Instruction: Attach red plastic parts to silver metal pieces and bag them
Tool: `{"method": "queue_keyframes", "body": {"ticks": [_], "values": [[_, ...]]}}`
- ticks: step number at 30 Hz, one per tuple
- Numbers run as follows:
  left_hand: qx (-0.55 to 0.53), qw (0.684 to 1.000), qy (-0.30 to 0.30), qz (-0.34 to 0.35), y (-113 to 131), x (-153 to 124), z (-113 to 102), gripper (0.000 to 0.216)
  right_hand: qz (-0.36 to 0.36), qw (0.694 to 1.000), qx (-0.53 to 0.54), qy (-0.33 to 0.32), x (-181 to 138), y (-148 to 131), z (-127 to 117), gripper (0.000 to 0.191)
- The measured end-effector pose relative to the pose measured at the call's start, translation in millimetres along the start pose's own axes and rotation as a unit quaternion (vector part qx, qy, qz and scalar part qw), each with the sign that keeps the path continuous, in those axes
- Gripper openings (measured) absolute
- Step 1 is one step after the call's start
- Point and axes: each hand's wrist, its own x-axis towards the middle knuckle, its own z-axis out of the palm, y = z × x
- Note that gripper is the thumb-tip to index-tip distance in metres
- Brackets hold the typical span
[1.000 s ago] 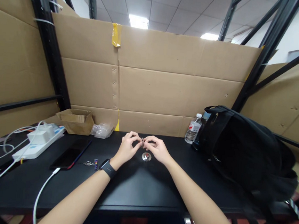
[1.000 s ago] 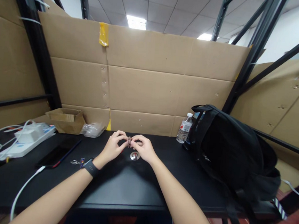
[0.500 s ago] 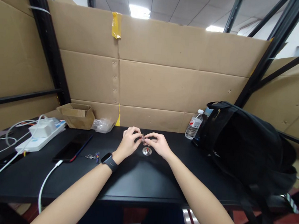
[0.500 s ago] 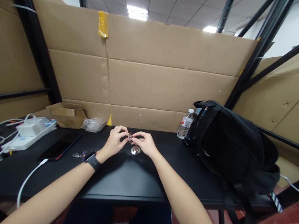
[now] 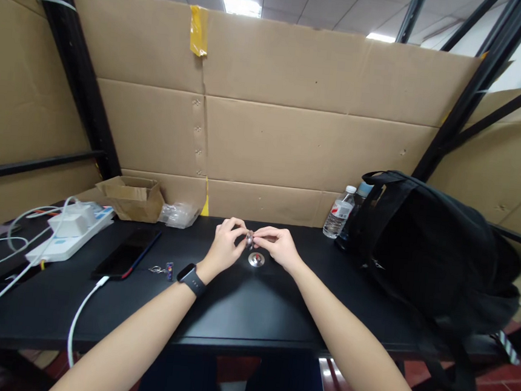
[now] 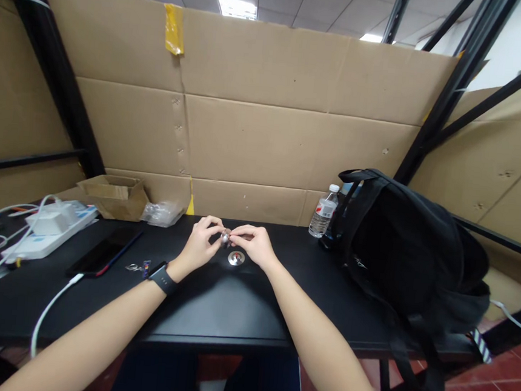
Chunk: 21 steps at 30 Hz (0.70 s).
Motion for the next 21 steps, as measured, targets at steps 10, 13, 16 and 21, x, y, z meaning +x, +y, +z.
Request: {"method": "queue_keyframes", "body": {"ticks": [10,13,16,21], "values": [[0.004,1.0,0.025,-0.016,1.3,0.7,0.2,0.006,0.08,0.996,0.042,-0.008,-4.5,-14.7,2.2,0.047],[0.003,1.0,0.025,-0.016,1.9,1.4,-1.1,0.006,0.099,0.994,0.044,-0.001,-5.0,-15.6,3.7,0.051],[-0.001,1.0,0.019,-0.009,2.9,1.9,-3.1,0.005,0.101,0.994,0.043,0.005,-5.1,-15.7,4.8,0.05],[-0.007,1.0,0.023,0.002,2.7,2.4,-4.9,0.006,0.089,0.995,0.034,0.019,-4.8,-15.9,6.1,0.05]]}}
